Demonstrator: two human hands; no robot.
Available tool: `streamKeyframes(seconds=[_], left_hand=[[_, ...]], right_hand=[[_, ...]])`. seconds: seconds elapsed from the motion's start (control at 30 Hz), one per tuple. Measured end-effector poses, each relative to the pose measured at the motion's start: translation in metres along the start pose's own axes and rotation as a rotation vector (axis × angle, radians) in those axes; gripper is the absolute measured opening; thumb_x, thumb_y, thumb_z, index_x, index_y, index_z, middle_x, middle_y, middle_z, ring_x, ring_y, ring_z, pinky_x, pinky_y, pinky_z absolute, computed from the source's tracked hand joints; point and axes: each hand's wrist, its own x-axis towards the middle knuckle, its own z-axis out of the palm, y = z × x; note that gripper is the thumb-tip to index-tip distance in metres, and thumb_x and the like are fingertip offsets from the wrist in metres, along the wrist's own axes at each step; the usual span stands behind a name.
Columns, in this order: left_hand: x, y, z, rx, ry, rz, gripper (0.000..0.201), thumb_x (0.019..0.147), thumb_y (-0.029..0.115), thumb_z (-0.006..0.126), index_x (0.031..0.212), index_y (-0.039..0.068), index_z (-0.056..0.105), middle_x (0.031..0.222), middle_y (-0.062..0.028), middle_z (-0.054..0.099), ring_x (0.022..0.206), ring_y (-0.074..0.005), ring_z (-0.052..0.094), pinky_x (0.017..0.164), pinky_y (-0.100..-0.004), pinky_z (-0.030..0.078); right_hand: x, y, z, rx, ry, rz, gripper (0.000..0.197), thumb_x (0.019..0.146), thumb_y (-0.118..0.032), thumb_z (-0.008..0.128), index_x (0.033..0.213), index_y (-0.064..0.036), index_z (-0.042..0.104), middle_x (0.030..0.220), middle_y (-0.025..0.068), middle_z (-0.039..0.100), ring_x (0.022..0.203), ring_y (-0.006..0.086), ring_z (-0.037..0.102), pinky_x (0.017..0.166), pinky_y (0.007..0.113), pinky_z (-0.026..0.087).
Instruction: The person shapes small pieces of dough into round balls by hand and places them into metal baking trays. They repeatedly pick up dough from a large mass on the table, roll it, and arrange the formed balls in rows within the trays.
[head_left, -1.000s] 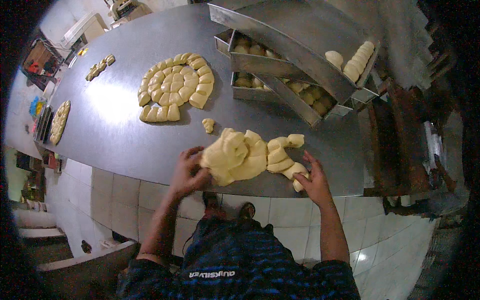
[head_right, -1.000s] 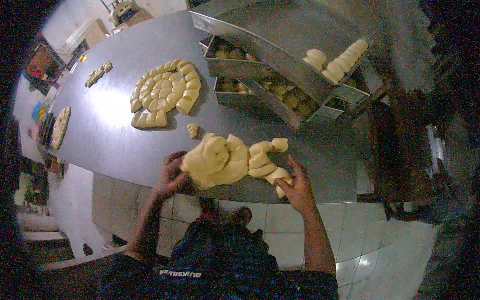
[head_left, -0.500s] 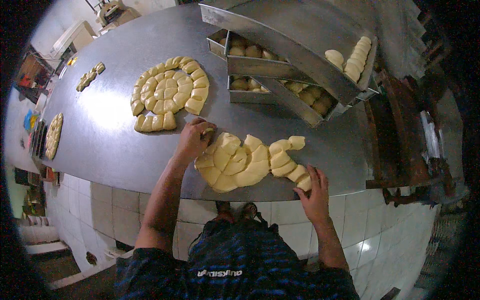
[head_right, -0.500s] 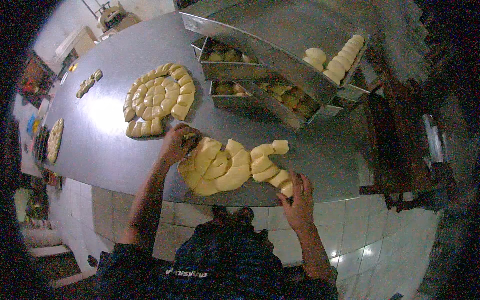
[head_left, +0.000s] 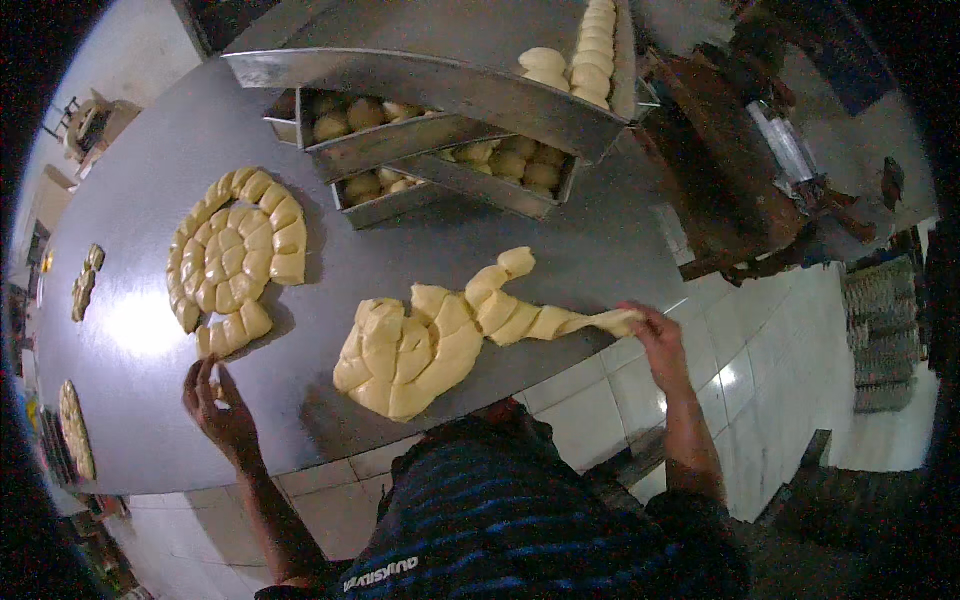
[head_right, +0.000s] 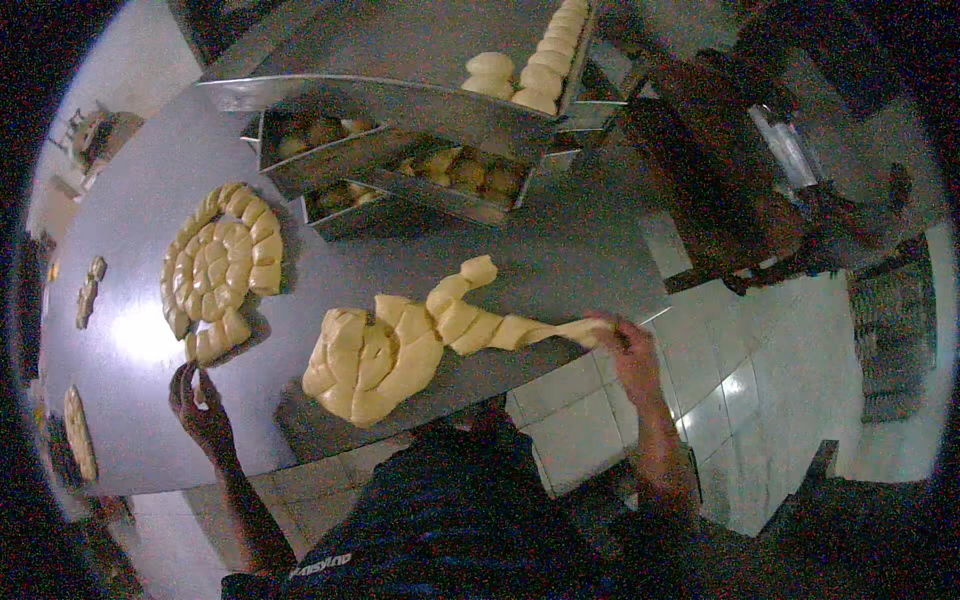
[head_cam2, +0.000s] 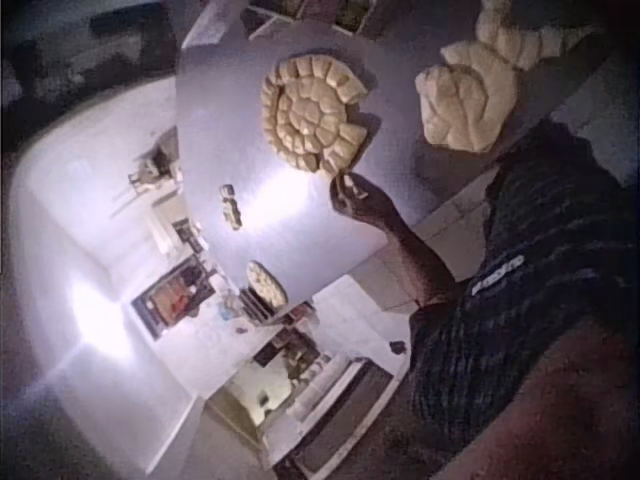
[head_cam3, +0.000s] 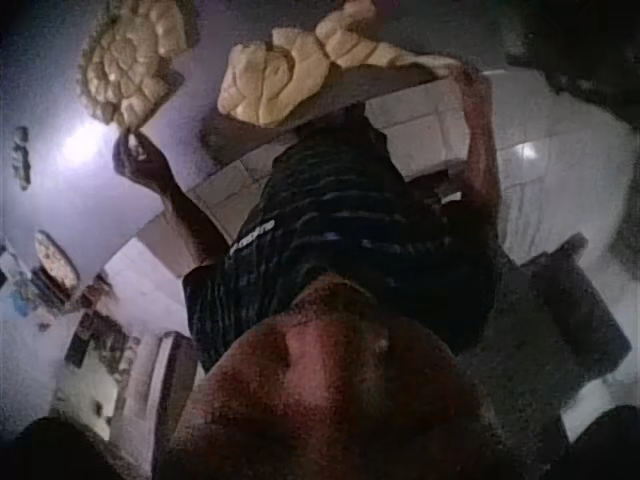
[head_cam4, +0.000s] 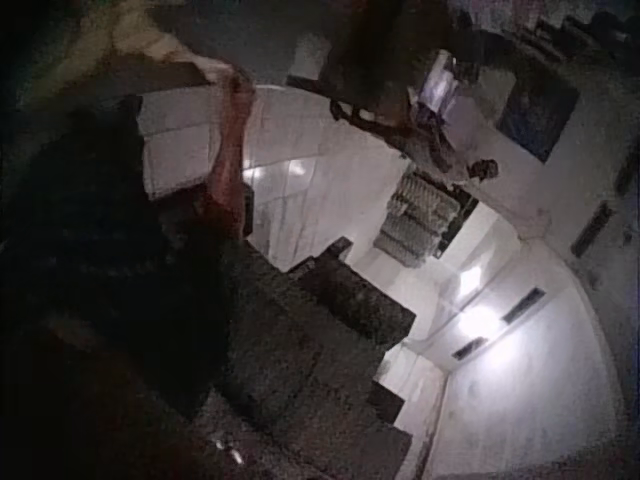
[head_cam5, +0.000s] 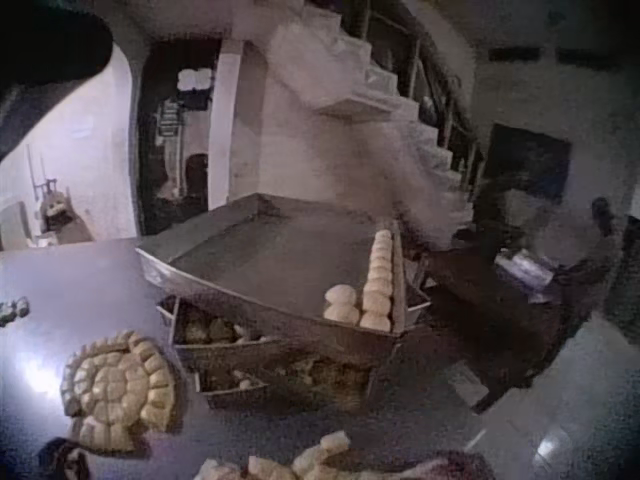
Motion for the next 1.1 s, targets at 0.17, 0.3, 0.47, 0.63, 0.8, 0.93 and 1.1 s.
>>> streamKeyframes(seconds=[0.17,0.3,0.47,0.63,0.8,0.93,1.1], left_hand=[[0.001,0.150,0.034,-0.628,-0.548,0.145,0.028,0.069,0.001,0.061,0.097,0.005,0.061,0.097,-0.0097,0.060,0.096,-0.0275,0.054,0.085,-0.0381,0.042],[-0.023,0.257,0.078,-0.650,-0.758,0.699,0.035,0.074,0.011,0.057,0.109,0.010,0.056,0.109,-0.0078,0.054,0.109,-0.0288,0.044,0.091,-0.0441,0.038],[-0.042,0.298,0.123,-0.402,-0.735,0.955,0.040,0.075,0.012,0.053,0.116,0.010,0.050,0.114,-0.0089,0.049,0.115,-0.0282,0.038,0.092,-0.0483,0.035],[-0.032,0.356,0.099,-1.175,-1.184,0.431,0.028,0.078,0.007,0.052,0.106,0.005,0.049,0.111,-0.0151,0.046,0.106,-0.0319,0.043,0.088,-0.0456,0.038],[0.038,0.340,0.028,-1.438,-0.922,0.269,0.015,0.082,0.003,0.055,0.095,0.004,0.046,0.093,-0.0132,0.044,0.089,-0.0270,0.051,0.074,-0.0328,0.041],[0.016,0.302,0.050,-1.281,-0.777,0.125,0.017,0.079,0.008,0.057,0.094,0.005,0.048,0.086,-0.0036,0.049,0.078,-0.0131,0.045,0.065,-0.0256,0.038],[-0.014,0.177,0.044,-0.893,-0.680,-0.325,0.016,0.074,0.000,0.060,0.080,0.006,0.047,0.085,-0.0034,0.049,0.080,-0.0126,0.046,0.070,-0.0284,0.039]], right_hand=[[0.044,-0.011,-0.034,0.502,0.386,-0.036,0.032,0.087,-0.016,0.045,0.117,-0.0047,0.050,0.108,0.0077,0.055,0.099,0.0174,0.051,0.084,0.030,0.041],[0.080,0.001,-0.040,0.239,0.151,-0.023,0.037,0.088,-0.019,0.043,0.122,-0.0047,0.044,0.114,0.0094,0.050,0.105,0.0167,0.046,0.087,0.030,0.037],[0.110,0.017,0.006,-1.270,-0.152,-0.699,0.038,0.086,-0.027,0.045,0.114,-0.0009,0.047,0.110,0.0187,0.048,0.101,0.0330,0.044,0.090,0.047,0.032],[0.166,0.040,0.065,-0.967,-0.040,-0.720,0.041,0.081,-0.027,0.051,0.114,-0.0027,0.048,0.113,0.0199,0.046,0.103,0.0400,0.041,0.090,0.053,0.029],[0.146,0.023,0.013,-1.013,-0.290,-0.508,0.055,0.078,-0.041,0.056,0.114,-0.0005,0.049,0.120,0.0220,0.045,0.113,0.0419,0.039,0.099,0.054,0.023],[0.198,0.001,0.054,-0.843,0.145,-0.725,0.030,0.072,-0.021,0.064,0.093,-0.0028,0.053,0.101,0.0176,0.052,0.095,0.0370,0.046,0.087,0.047,0.034],[0.137,0.022,0.039,-0.486,-0.244,-0.497,0.032,0.075,-0.032,0.062,0.091,-0.0045,0.061,0.108,0.0185,0.053,0.102,0.0380,0.047,0.088,0.049,0.037]])
